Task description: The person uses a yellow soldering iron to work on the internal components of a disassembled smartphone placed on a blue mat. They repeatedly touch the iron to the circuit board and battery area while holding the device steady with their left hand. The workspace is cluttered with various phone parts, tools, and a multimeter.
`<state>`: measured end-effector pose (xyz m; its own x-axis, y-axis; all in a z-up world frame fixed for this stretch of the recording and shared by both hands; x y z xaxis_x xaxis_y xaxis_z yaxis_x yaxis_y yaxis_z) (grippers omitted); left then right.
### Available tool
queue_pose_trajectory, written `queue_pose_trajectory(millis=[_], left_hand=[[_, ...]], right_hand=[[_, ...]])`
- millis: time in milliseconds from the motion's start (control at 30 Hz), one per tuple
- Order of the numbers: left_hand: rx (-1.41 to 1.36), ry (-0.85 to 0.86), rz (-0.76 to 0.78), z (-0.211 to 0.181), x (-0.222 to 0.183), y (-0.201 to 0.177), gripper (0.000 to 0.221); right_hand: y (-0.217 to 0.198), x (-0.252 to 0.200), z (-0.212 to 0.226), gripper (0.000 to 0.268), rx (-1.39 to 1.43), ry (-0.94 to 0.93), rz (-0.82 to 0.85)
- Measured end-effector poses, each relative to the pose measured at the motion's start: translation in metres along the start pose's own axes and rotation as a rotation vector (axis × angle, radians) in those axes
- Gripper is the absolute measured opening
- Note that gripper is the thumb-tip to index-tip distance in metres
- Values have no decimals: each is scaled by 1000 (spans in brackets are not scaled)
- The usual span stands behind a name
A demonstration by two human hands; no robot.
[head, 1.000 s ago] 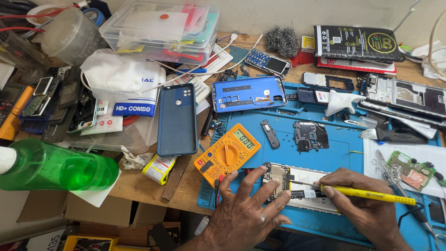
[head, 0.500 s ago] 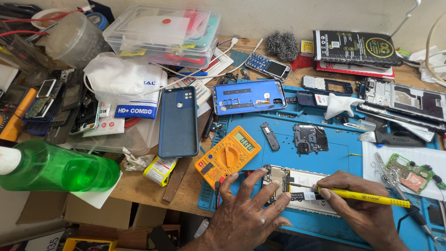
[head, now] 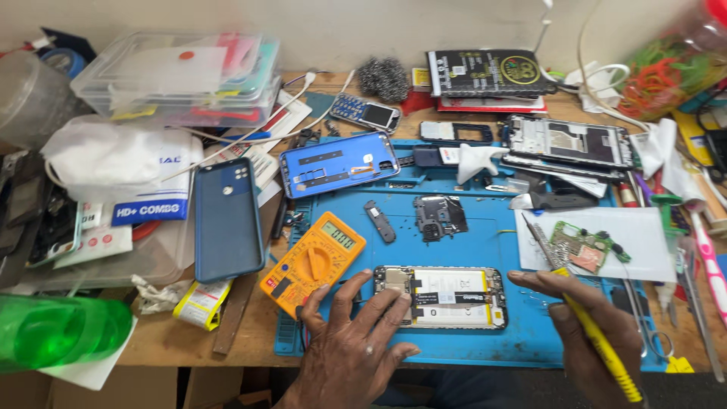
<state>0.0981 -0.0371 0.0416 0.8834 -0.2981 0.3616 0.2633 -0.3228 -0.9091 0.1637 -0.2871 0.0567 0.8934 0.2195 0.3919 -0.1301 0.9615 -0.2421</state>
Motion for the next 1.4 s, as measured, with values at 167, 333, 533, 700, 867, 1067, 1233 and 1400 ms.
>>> queue_pose_trajectory(millis=[167,333,533,700,867,1067,1233,1400], left_hand=[[51,18,-38,-1,-1,-3,61],[84,27,-79,-4,-2,-11,57],[141,12,-27,-4,-16,-21,53],[148,57,34,-7,-14,-6,62],[134,42,-13,-7,-16,-10,54],[206,16,-64,3,0,-31,33],[147,39,17,6,16,-29,31],[92,62,95,7,29,-14,23]], right_hand=[[10,-8,9,40,-248,2,46],[23,-16,9,47,-530,-150,101],[58,-30,-7,54,-676,-237,229],[71,-34,-18,58,-746,-242,289],[72,-32,-20,61,-766,-236,301],[73,-31,-24,60,-790,-184,313],[75,-32,-26,64,-764,-238,288],[74,-33,-26,66,-732,-250,266]])
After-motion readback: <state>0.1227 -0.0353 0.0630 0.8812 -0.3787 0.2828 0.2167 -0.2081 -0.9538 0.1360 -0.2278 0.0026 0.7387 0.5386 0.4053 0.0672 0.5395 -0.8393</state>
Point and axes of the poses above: each hand's wrist, its own x-axis towards the middle knuckle, its own y-axis out of the palm, z = x × y, the point moved 10 cm from there along x, towards the middle knuckle, and after that the axes turned 11 degrees about x, right-handed, at the moved point
